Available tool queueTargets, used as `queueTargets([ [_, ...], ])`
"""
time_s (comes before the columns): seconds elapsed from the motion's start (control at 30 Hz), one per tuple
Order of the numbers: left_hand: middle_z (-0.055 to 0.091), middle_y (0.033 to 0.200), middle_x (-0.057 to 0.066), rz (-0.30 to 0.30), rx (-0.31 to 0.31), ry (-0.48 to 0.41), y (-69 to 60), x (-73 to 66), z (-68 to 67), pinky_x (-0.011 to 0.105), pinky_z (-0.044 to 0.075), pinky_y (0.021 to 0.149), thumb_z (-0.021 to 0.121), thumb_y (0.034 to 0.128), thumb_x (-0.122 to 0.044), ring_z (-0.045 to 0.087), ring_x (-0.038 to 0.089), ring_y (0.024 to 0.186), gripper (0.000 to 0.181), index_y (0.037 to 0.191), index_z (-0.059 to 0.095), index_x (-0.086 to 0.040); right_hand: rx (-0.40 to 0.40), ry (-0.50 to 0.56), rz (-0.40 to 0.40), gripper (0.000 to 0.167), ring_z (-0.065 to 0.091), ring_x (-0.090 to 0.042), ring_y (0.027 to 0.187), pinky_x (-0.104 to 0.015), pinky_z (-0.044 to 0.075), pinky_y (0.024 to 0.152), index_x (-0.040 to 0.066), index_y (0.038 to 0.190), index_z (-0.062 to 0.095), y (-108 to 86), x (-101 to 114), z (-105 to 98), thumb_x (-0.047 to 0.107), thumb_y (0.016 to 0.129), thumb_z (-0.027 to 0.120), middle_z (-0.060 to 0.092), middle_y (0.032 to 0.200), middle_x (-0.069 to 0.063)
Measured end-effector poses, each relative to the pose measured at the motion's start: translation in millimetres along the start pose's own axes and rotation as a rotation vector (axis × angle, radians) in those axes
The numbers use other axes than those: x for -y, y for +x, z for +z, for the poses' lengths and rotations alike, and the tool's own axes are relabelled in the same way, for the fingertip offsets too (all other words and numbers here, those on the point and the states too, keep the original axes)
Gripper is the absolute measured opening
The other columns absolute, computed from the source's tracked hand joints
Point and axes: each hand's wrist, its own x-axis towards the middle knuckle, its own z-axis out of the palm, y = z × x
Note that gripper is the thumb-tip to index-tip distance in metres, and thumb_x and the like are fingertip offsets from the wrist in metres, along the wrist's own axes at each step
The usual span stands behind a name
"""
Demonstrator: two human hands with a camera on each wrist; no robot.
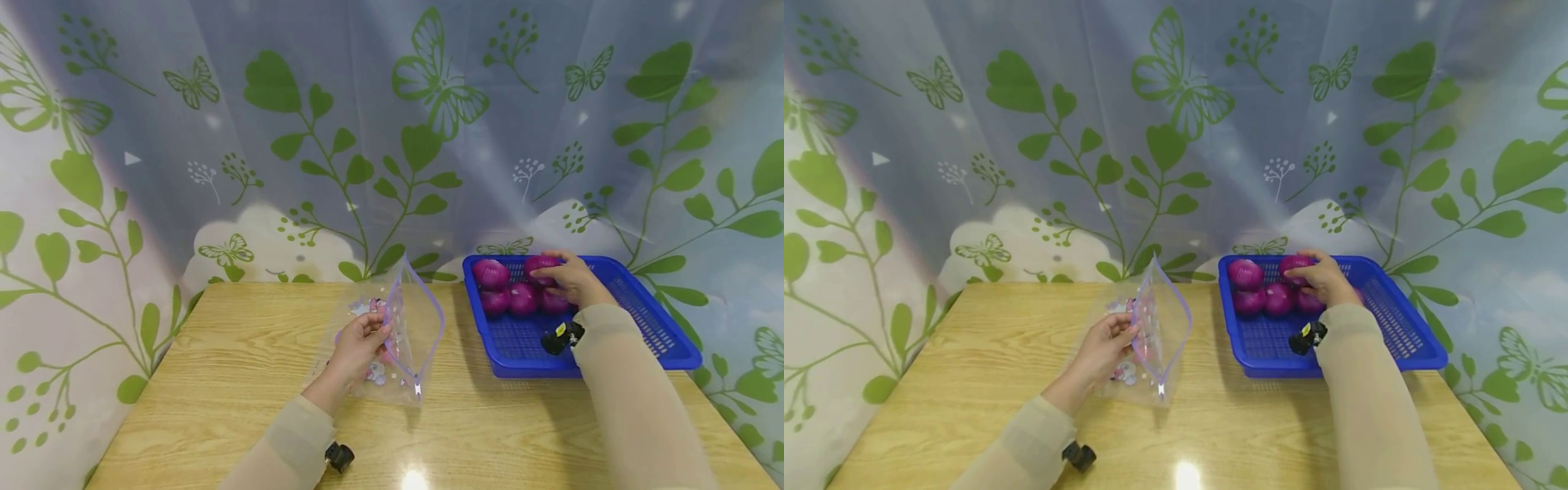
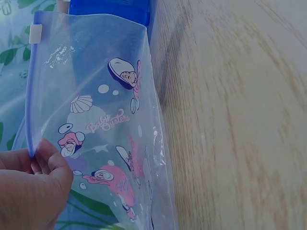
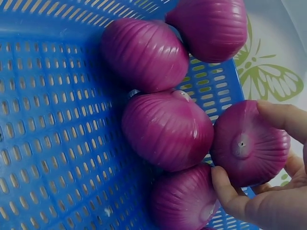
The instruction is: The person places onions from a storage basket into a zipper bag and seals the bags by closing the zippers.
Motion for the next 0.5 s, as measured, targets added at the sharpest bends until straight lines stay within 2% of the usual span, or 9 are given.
queueTargets([
  [0.2, 0.059, 0.099, 0.004, -0.003, 0.002, 0.006, -1.2, -1.2, -0.3, 0.02, 0.045, 0.067, 0.058, 0.1002, -0.004, 0.057, 0.012, 0.081, 0.025, 0.124, 0.055, 0.004, -0.01, -0.031, -0.02, 0.079, 0.064, -0.006, 0.079, -0.041, 0.053, 0.092, 0.0, 0.152, 0.023, -0.2, 1.6, -0.3, 0.0, 0.089, 0.072, 0.047, 0.128, -0.016],
  [0.3, 0.06, 0.099, 0.004, -0.007, -0.001, 0.009, -1.6, -1.5, -0.5, 0.02, 0.045, 0.067, 0.058, 0.1002, -0.004, 0.056, 0.012, 0.081, 0.026, 0.124, 0.055, 0.004, 0.005, 0.003, -0.023, 0.077, 0.065, -0.008, 0.08, -0.04, 0.054, 0.089, -0.001, 0.15, 0.025, -0.8, 1.7, -1.9, -0.001, 0.089, 0.071, 0.053, 0.115, -0.008],
  [0.43, 0.06, 0.099, 0.004, -0.004, 0.001, 0.016, -1.7, -1.3, -1.1, 0.02, 0.046, 0.067, 0.058, 0.1004, -0.005, 0.056, 0.012, 0.081, 0.026, 0.125, 0.055, 0.004, 0.027, 0.069, -0.036, 0.064, 0.066, -0.009, 0.078, -0.036, 0.056, 0.082, 0.001, 0.141, 0.034, -3.4, 2.7, -5.0, -0.004, 0.089, 0.071, 0.06, 0.094, 0.007],
  [0.5, 0.06, 0.099, 0.004, -0.002, 0.003, 0.016, -1.6, -1.0, -1.5, 0.02, 0.046, 0.067, 0.058, 0.1005, -0.005, 0.056, 0.012, 0.08, 0.026, 0.124, 0.055, 0.005, 0.026, 0.078, -0.047, 0.058, 0.065, -0.008, 0.078, -0.034, 0.057, 0.081, 0.005, 0.136, 0.039, -5.4, 4.1, -6.1, -0.004, 0.088, 0.072, 0.06, 0.092, 0.01],
])
